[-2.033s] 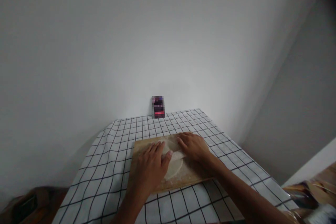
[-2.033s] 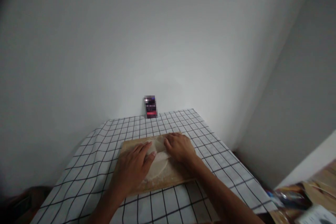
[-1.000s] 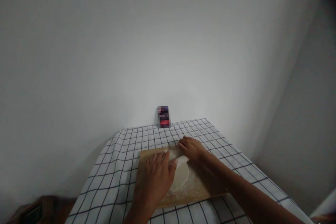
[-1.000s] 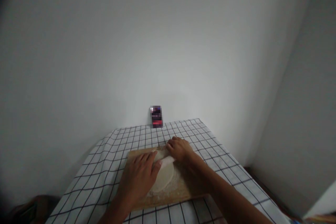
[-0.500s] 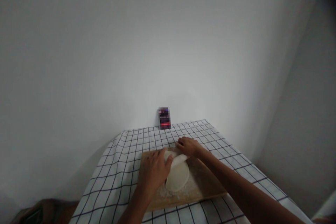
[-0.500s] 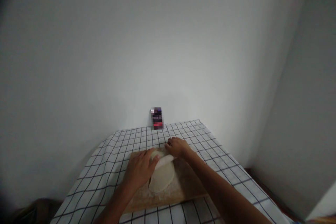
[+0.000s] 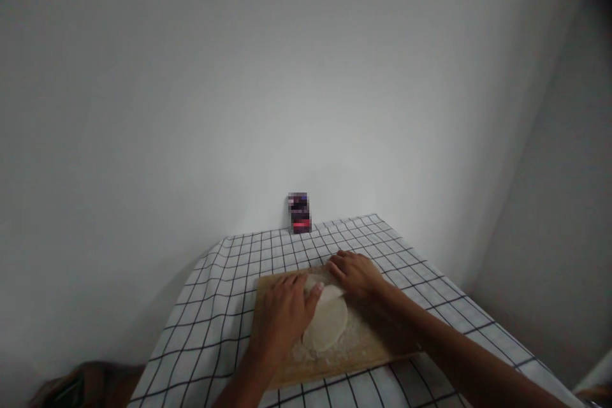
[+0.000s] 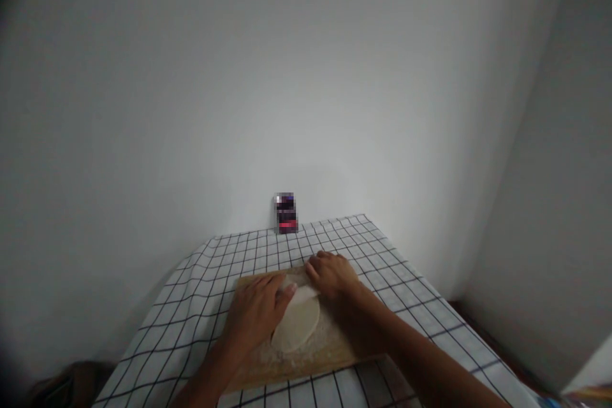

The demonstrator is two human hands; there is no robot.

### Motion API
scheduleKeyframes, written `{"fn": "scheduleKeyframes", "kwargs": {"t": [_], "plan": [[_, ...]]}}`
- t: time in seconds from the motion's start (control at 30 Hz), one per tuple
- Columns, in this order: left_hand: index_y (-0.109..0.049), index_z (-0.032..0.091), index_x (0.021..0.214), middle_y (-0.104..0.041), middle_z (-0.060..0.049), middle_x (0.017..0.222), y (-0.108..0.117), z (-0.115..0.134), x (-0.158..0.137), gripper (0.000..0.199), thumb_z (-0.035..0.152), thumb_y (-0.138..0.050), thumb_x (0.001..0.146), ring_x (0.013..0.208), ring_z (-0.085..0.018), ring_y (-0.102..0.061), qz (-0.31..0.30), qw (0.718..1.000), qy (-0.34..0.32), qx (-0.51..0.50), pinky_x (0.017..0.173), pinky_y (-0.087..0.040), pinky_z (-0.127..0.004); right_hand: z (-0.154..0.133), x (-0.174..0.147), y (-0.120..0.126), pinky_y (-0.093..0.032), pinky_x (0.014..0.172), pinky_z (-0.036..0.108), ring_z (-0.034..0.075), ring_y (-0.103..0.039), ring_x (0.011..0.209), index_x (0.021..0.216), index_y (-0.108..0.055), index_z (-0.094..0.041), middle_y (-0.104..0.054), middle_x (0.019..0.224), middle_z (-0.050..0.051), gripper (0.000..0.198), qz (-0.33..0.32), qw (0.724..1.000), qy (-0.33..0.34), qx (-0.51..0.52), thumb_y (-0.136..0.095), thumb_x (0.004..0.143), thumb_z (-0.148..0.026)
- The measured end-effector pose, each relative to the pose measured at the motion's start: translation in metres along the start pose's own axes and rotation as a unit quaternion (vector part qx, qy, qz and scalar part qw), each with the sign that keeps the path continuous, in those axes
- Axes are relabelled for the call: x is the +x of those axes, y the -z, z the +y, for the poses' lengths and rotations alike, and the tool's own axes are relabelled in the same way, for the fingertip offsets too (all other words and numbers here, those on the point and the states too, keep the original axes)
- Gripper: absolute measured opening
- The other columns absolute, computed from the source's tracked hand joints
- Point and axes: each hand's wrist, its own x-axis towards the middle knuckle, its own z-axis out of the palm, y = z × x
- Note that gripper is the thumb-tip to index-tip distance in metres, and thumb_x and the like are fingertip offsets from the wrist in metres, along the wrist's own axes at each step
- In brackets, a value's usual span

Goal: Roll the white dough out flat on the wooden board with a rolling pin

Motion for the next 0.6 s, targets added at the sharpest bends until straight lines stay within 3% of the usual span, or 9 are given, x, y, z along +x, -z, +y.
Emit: {"fn": "scheduleKeyframes", "kwargs": {"t": [0.1, 0.3, 0.47, 0.6], "plan": [[-0.076, 0.024, 0.115, -0.082, -0.009, 0.114, 0.001, -0.008, 0.017, 0.046, 0.05, -0.039, 0.112, 0.11, -0.028, -0.075, -0.017, 0.999, 0.017, 0.024, 0.098, -0.057, -0.042, 0.0, 0.032, 0.002, -0.051, 0.088, 0.036, 0.029, -0.074, 0.109, 0.107, -0.079, -0.021, -0.08, 0.115, 0.015, 0.057, -0.01, 0.999, -0.044, -0.007, -0.028, 0.11, -0.047], [-0.075, 0.019, 0.11, -0.081, -0.013, 0.108, -0.006, -0.019, 0.034, 0.046, 0.037, -0.033, 0.114, 0.105, -0.027, -0.077, -0.04, 0.996, 0.044, 0.07, 0.09, -0.058, -0.039, 0.0, 0.076, -0.003, -0.053, 0.085, 0.037, 0.032, -0.077, 0.105, 0.097, -0.084, -0.018, -0.082, 0.108, 0.02, 0.058, -0.022, 0.998, -0.058, -0.003, -0.037, 0.107, -0.052], [-0.073, 0.018, 0.118, -0.08, -0.013, 0.112, -0.008, -0.02, 0.035, 0.045, 0.036, -0.031, 0.114, 0.107, -0.028, -0.077, -0.047, 0.994, 0.048, 0.088, 0.089, -0.057, -0.039, 0.001, 0.08, -0.004, -0.053, 0.088, 0.036, 0.031, -0.076, 0.108, 0.103, -0.084, -0.019, -0.082, 0.113, 0.018, 0.052, -0.027, 0.998, -0.053, 0.003, -0.042, 0.105, -0.05], [-0.071, 0.02, 0.126, -0.079, -0.013, 0.121, -0.008, -0.019, 0.033, 0.041, 0.04, -0.038, 0.113, 0.115, -0.029, -0.073, -0.029, 0.994, 0.063, 0.09, 0.098, -0.053, -0.043, 0.003, 0.067, -0.005, -0.053, 0.09, 0.037, 0.03, -0.075, 0.111, 0.108, -0.082, -0.021, -0.081, 0.118, 0.015, 0.051, -0.031, 0.998, -0.05, 0.005, -0.037, 0.107, -0.046]]}}
